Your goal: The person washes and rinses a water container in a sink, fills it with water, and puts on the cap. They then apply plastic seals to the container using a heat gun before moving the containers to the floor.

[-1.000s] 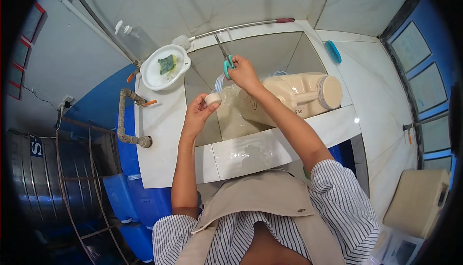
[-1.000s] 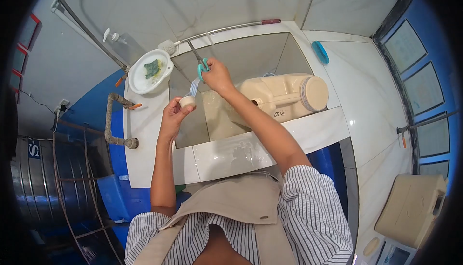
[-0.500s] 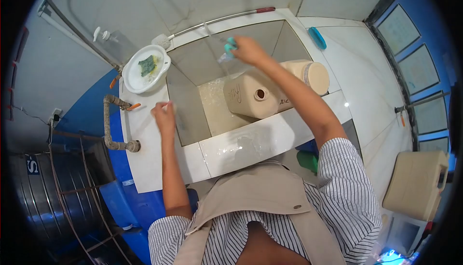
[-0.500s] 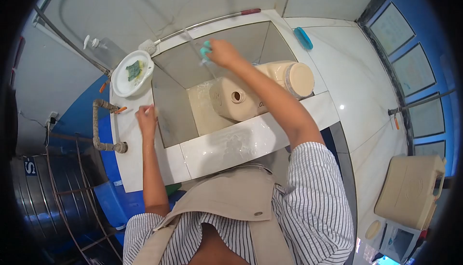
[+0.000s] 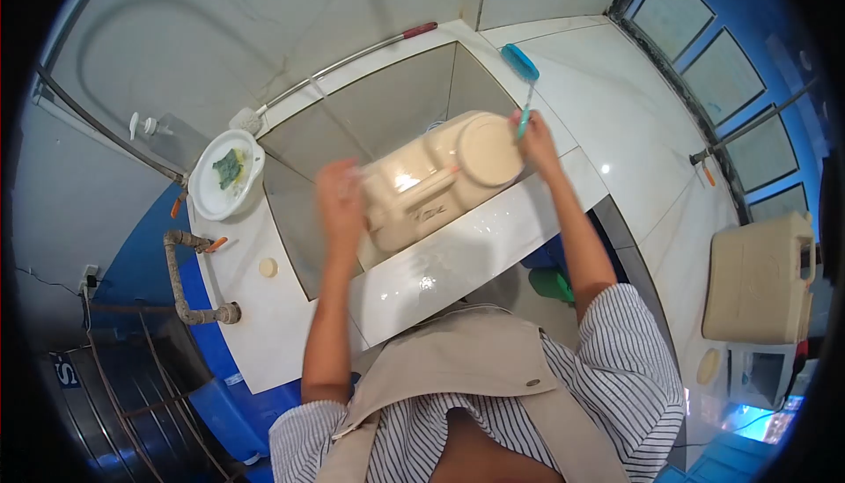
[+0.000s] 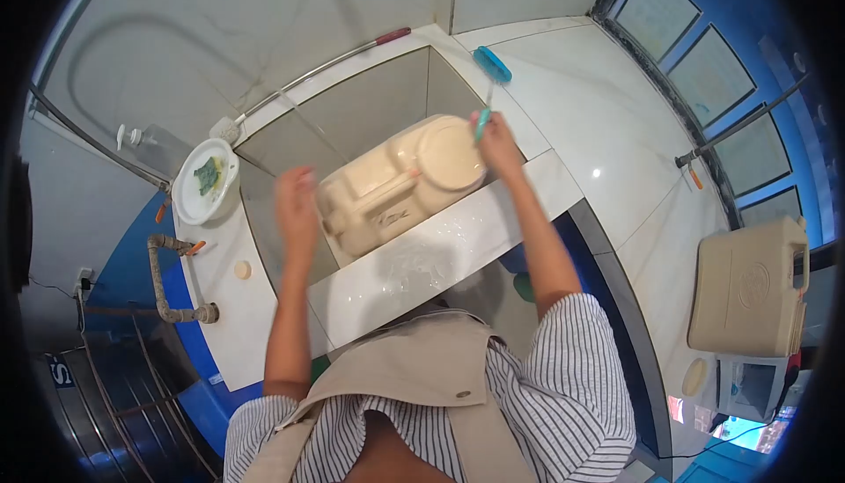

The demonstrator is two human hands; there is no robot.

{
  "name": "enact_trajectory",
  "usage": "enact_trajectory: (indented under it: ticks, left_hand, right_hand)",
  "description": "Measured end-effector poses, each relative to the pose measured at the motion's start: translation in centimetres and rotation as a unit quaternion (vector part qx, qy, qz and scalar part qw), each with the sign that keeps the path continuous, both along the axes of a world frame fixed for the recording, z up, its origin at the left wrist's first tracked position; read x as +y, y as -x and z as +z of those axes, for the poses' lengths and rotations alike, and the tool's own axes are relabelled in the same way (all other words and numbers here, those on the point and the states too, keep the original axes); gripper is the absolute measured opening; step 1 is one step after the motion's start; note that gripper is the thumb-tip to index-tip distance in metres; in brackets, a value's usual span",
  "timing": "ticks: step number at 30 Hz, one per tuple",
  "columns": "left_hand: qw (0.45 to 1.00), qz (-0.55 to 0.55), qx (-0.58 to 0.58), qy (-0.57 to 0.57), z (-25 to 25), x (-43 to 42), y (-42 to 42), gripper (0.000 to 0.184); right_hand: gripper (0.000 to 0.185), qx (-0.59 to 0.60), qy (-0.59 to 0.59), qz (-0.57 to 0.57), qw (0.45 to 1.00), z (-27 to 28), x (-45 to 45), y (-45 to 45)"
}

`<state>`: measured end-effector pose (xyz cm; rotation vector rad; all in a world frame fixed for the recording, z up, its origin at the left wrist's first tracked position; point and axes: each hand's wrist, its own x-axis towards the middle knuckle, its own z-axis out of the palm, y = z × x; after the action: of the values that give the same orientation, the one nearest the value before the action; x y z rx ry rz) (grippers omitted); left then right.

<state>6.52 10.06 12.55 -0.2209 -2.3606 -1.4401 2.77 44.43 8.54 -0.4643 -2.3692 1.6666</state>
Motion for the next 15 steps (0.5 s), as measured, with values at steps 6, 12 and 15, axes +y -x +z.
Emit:
enact_trajectory:
  ticks: [6,12,15]
  left_hand:
    - [0.996,-0.021,0.058,-0.064,-6.1,7.4,0.9,0.025]
    - [0.981,0.116,0.022,-0.151,-7.6,4.7,-2.4,0.029]
    - [0.965,0.181,-0.017,-0.188,-8.3,3.2,-5.6,0.036]
  right_hand:
    - [0.025,0.283,0.124,0.018,0.951,-0.9,-15.5,-4.5]
    - [0.029,0.272,-0.060,0.153,0.948,0.3,-20.0,-4.3]
    - [0.037,0.099,-0.140,0.339,0.925,4.0,-21.6,-1.2]
